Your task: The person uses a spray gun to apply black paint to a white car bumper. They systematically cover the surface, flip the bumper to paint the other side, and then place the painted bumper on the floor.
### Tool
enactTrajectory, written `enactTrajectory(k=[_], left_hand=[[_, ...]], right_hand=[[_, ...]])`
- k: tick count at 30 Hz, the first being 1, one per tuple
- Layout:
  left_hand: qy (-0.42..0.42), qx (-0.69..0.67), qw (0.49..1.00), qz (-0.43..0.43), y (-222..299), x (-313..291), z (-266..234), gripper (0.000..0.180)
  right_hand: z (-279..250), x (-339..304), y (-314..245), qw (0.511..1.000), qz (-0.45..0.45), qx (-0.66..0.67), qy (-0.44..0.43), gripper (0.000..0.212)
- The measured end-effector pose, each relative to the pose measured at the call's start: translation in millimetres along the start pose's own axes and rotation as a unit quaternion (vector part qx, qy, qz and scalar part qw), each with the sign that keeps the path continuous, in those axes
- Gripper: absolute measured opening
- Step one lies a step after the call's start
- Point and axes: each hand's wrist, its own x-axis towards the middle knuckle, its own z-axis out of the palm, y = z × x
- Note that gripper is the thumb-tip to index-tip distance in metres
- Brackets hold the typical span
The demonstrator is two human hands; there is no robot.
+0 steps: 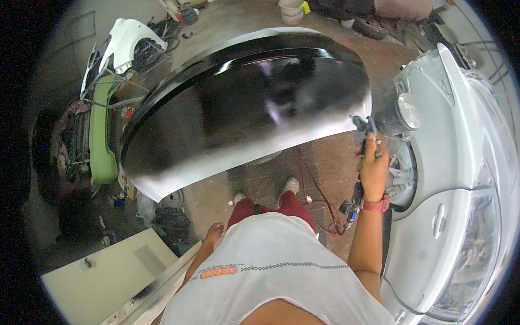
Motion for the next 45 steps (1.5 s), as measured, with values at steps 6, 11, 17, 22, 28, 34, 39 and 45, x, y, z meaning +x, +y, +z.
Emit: enactTrajectory(k=[6, 11, 17, 22, 28, 34, 39, 45], left_hand=[[0.016, 0.072, 0.995, 0.063, 1, 43, -41, 0.031], [0.039, -0.082, 0.99, 0.104, -7, 57, -97, 0.034], [0.049, -0.124, 0.991, -0.006, -98, 57, -150, 0.039], [-0.036, -0.085, 0.991, -0.093, -192, 53, -178, 0.04], [-0.054, 0.001, 0.996, -0.07, -209, 50, -206, 0.041], [-0.003, -0.06, 0.998, -0.003, -137, 100, -218, 0.045], [0.007, -0.151, 0.985, 0.086, -82, 115, -221, 0.048], [-0.006, -0.067, 0.996, 0.056, -92, 119, -216, 0.049]], right_hand=[[100, -101, -31, 0.987, -0.022, 0.021, -0.16, 0.039], [201, -184, -69, 0.963, -0.07, 0.023, -0.261, 0.042], [260, -248, -88, 0.938, -0.049, 0.077, -0.333, 0.039], [236, -239, -60, 0.985, -0.005, -0.012, -0.173, 0.036], [193, -202, -45, 0.998, -0.036, -0.053, 0.017, 0.046], [210, -223, -80, 0.998, -0.038, -0.05, 0.004, 0.043], [266, -271, -124, 0.985, -0.009, 0.001, -0.17, 0.037], [278, -276, -157, 0.964, -0.05, 0.061, -0.253, 0.037]])
